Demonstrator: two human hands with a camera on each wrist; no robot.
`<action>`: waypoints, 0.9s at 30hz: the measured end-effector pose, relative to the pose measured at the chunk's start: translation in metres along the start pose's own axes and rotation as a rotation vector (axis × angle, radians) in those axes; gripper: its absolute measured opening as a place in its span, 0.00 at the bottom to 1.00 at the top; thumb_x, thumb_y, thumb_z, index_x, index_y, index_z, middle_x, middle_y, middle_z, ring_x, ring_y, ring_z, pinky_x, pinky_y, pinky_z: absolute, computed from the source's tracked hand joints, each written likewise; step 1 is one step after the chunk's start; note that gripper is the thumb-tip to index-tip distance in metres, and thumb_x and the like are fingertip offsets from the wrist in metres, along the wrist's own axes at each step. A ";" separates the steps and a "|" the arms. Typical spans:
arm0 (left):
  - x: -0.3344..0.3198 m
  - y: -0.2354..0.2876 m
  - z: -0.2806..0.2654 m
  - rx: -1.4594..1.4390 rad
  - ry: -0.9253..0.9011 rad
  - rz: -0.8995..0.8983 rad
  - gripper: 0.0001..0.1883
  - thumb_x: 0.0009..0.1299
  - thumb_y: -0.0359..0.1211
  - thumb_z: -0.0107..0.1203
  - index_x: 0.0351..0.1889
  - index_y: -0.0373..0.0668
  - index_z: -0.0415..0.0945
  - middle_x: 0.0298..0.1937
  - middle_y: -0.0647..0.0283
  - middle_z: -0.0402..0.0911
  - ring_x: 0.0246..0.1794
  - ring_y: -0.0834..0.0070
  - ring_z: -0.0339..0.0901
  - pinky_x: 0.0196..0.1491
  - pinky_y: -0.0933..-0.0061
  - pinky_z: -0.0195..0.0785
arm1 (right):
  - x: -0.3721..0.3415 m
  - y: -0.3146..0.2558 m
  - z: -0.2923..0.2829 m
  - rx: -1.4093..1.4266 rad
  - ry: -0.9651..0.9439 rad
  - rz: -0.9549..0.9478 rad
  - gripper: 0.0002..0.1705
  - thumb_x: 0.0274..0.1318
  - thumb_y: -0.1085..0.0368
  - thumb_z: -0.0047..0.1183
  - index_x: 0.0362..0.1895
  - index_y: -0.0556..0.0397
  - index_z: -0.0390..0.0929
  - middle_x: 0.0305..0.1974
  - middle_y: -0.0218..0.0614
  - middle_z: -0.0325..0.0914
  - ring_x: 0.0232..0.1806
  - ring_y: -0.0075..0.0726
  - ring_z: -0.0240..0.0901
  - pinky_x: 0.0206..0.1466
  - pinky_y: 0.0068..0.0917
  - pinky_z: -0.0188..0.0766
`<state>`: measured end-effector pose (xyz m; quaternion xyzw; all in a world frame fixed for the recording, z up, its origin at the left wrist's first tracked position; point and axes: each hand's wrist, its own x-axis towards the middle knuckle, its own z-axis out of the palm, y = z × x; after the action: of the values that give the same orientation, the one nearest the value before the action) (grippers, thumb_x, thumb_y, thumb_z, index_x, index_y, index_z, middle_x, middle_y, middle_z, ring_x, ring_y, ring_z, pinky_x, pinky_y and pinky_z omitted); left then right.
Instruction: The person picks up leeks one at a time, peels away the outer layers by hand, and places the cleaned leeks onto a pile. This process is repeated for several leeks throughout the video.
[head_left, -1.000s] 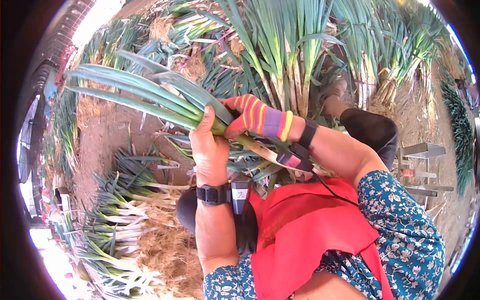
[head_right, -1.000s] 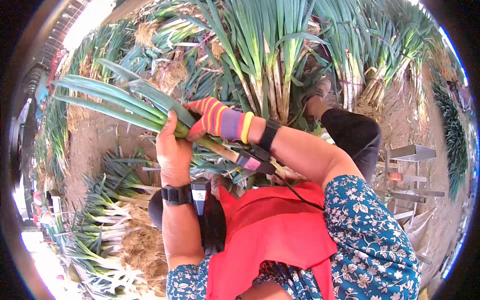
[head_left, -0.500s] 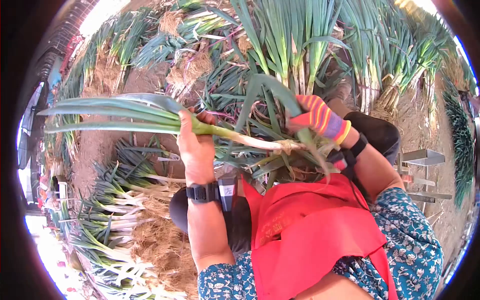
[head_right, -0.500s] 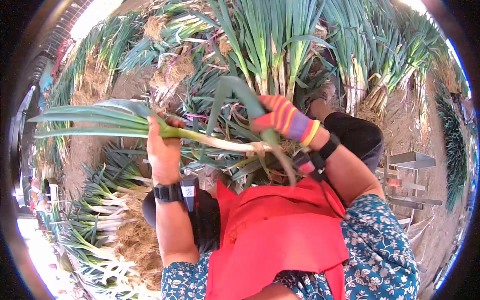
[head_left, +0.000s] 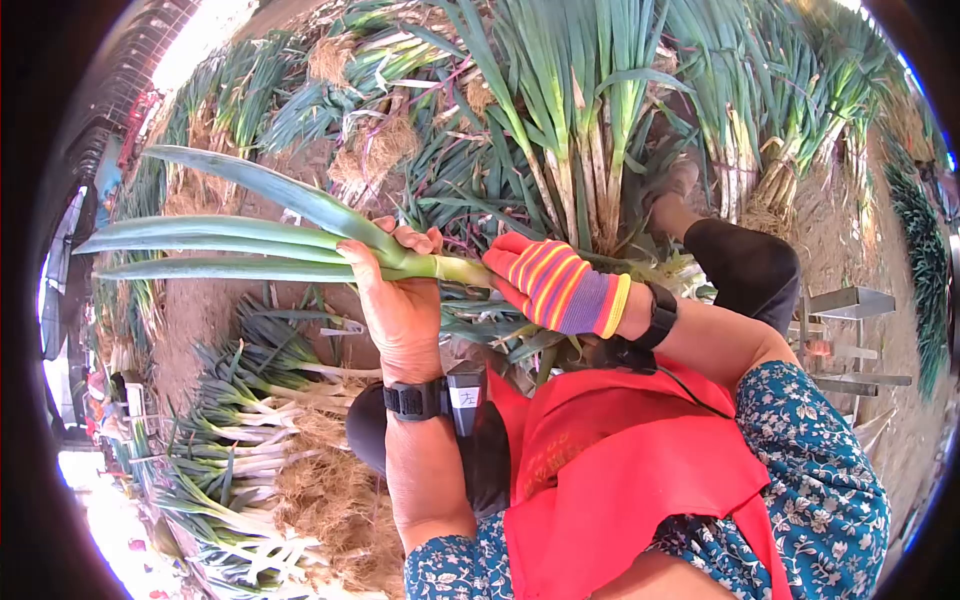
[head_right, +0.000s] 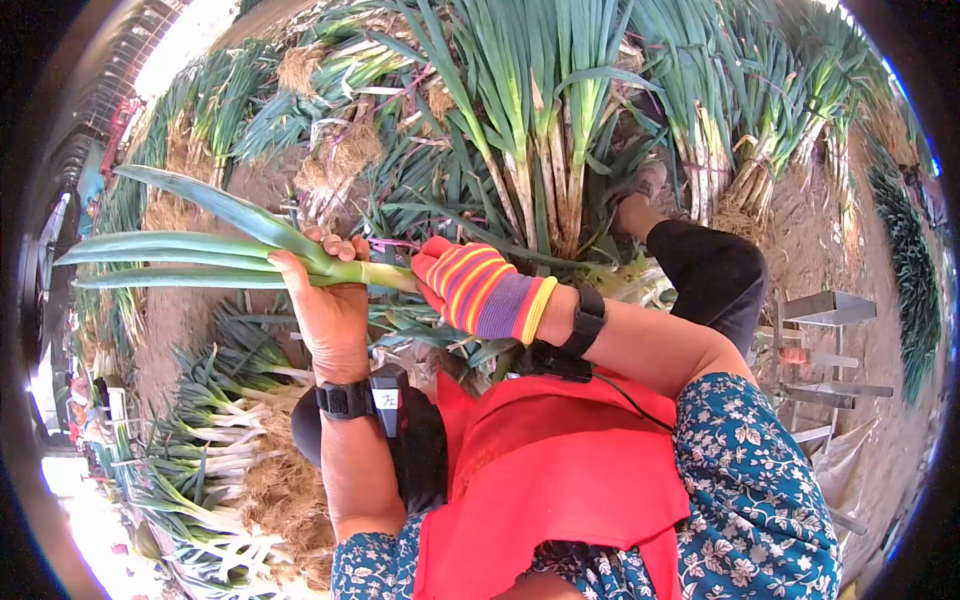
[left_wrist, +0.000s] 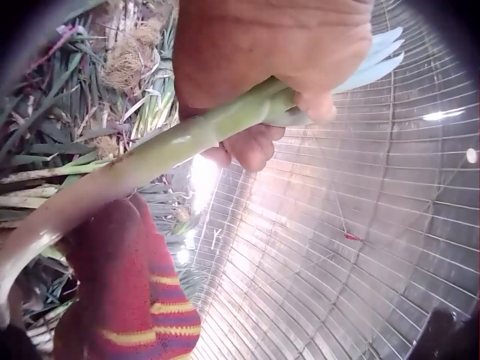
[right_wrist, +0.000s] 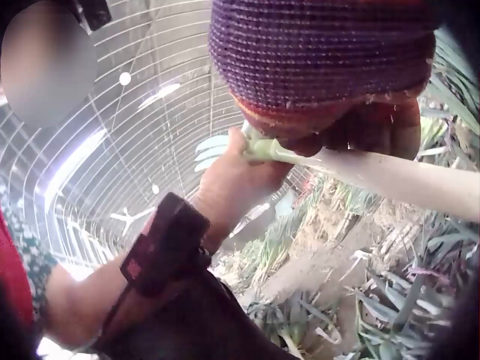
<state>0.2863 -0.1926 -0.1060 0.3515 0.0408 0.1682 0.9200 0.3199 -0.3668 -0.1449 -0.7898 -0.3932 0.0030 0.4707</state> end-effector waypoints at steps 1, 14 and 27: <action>-0.001 0.000 -0.001 0.001 0.009 -0.004 0.30 0.64 0.60 0.49 0.43 0.41 0.66 0.28 0.65 0.69 0.30 0.72 0.67 0.51 0.62 0.60 | 0.001 -0.002 -0.001 -0.226 -0.039 -0.111 0.13 0.47 0.71 0.56 0.39 0.59 0.73 0.34 0.46 0.74 0.30 0.53 0.74 0.28 0.37 0.71; -0.006 0.002 0.004 -0.052 0.085 -0.045 0.28 0.62 0.61 0.50 0.39 0.44 0.68 0.26 0.69 0.68 0.24 0.77 0.64 0.40 0.67 0.62 | 0.003 -0.005 0.006 -0.091 0.004 -0.157 0.06 0.42 0.71 0.54 0.28 0.57 0.73 0.23 0.47 0.70 0.26 0.56 0.69 0.24 0.40 0.64; -0.004 -0.003 0.000 -0.153 -0.255 -0.197 0.35 0.56 0.71 0.41 0.31 0.46 0.69 0.21 0.68 0.68 0.24 0.70 0.67 0.38 0.60 0.61 | 0.002 0.004 -0.017 0.291 -0.271 -0.212 0.13 0.48 0.68 0.60 0.37 0.63 0.77 0.35 0.38 0.78 0.30 0.34 0.76 0.35 0.27 0.71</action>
<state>0.2836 -0.1956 -0.1080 0.2935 -0.0548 0.0342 0.9538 0.3303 -0.3788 -0.1374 -0.6601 -0.5293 0.1165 0.5202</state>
